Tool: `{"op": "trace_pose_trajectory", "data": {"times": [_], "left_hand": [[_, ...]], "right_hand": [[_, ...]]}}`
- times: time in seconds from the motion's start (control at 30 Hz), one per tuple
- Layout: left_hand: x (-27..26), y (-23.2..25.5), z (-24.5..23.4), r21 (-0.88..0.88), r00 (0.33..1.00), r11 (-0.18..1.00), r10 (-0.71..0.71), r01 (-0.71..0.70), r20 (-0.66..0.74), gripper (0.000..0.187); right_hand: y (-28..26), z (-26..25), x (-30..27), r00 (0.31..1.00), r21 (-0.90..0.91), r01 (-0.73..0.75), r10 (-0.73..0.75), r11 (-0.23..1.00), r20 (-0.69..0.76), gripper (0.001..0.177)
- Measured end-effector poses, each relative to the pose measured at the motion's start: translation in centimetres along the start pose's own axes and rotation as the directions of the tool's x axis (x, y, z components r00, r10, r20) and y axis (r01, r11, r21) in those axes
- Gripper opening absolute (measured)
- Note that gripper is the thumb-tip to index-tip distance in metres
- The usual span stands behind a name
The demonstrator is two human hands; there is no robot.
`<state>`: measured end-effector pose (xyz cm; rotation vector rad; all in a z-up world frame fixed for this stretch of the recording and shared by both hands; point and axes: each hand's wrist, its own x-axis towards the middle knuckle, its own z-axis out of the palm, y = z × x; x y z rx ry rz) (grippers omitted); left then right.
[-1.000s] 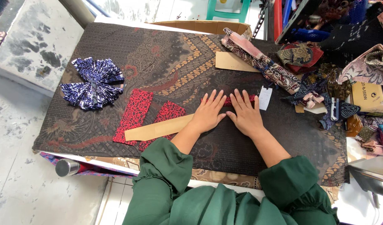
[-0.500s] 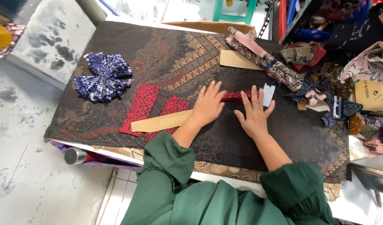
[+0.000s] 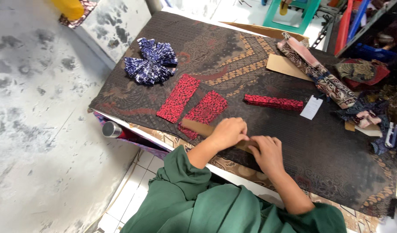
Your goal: The person irons several small rectangular pieces of patterned fabric on a work table. They place a cardboard template over each piece, press with an iron, then remove the template and fold the fabric. The process repeats for multiple pieces.
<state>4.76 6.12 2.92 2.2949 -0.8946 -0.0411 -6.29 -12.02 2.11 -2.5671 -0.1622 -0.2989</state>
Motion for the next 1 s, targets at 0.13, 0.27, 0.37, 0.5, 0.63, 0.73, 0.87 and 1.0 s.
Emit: {"op": "trace_pose_trajectory", "data": {"times": [0.13,0.27,0.37,0.5,0.63,0.73,0.87,1.0], "left_hand": [[-0.8,-5.4,-4.9,0.227,0.888,0.899,-0.276,0.374,-0.367,0.038],[-2.4,-10.8,-7.2,0.24,0.799,0.779,-0.485,0.579,-0.355,0.041],[-3.6,-12.0,-5.6,0.194,0.806,0.813,-0.454,0.549,-0.379,0.032],[-4.3,-12.1,-4.0,0.375,0.843,0.811,-0.246,0.449,-0.478,0.021],[-4.8,-11.8,-3.6,0.379,0.811,0.855,-0.08,0.355,-0.579,0.014],[-4.9,-11.8,-3.7,0.337,0.798,0.856,-0.133,0.392,-0.588,0.015],[-4.6,-11.5,-4.7,0.376,0.833,0.854,-0.112,0.359,-0.541,0.022],[-4.2,-10.0,-5.5,0.324,0.813,0.907,-0.032,0.268,-0.581,0.019]], "right_hand": [[2.2,-2.5,-4.6,0.989,0.14,-0.128,0.137,0.982,-0.055,0.015],[4.6,-4.6,-9.3,0.927,0.329,-0.326,0.367,0.887,-0.071,0.009],[5.9,-5.2,-11.5,0.904,0.398,-0.348,0.416,0.849,-0.095,0.007],[6.1,-5.5,-13.0,0.895,0.409,-0.351,0.43,0.842,-0.118,0.007],[5.4,-5.3,-13.6,0.899,0.439,-0.325,0.418,0.838,-0.131,0.011],[5.3,-5.3,-13.9,0.905,0.435,-0.292,0.393,0.852,-0.162,0.013],[5.1,-5.3,-14.3,0.904,0.455,-0.284,0.394,0.844,-0.165,0.013],[5.2,-5.4,-14.9,0.905,0.468,-0.272,0.389,0.841,-0.173,0.015]]}}
